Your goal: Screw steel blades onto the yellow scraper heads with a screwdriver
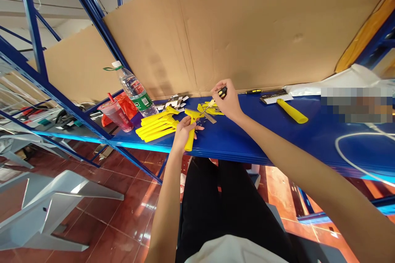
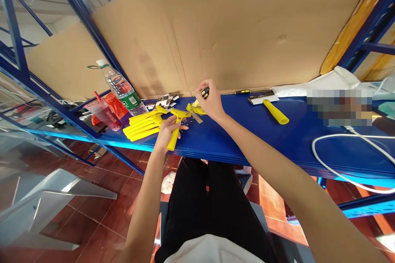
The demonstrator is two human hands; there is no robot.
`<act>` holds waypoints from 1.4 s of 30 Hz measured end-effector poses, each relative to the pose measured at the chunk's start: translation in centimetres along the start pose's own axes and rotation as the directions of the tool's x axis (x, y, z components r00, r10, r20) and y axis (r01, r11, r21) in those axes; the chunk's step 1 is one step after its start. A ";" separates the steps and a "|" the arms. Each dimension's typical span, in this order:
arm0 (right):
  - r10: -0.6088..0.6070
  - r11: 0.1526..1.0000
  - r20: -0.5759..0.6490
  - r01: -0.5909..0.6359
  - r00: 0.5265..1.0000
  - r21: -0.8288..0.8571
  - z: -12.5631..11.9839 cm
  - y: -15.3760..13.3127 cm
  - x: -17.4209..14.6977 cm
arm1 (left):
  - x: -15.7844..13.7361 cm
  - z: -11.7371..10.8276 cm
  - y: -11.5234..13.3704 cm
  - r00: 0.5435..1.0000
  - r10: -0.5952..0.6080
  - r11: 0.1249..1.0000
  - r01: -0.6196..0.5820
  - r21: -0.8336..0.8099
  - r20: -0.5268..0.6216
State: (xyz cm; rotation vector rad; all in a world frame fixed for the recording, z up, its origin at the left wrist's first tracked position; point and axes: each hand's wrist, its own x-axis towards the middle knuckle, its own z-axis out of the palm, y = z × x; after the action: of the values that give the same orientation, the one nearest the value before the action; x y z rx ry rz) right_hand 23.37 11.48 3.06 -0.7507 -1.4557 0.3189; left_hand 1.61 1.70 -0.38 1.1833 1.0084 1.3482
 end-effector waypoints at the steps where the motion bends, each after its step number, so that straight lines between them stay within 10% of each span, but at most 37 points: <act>1: -0.008 1.000 -0.002 0.008 1.000 -0.004 0.0 0.1 0.0 | 0.1 -0.1 0.0 1.000 -0.005 1.000 0.005 -0.001 0.001; 42: 0.008 0.992 0.034 -0.012 0.999 0.124 0.8 -0.6 -0.6 | -0.1 0.2 0.7 0.995 -0.047 0.999 0.045 0.018 0.089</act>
State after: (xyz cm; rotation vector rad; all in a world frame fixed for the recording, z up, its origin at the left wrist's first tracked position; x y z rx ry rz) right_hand 22.38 10.84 2.94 -0.6545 -1.4498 0.4279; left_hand 1.70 1.49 0.34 1.2144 0.9782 1.2426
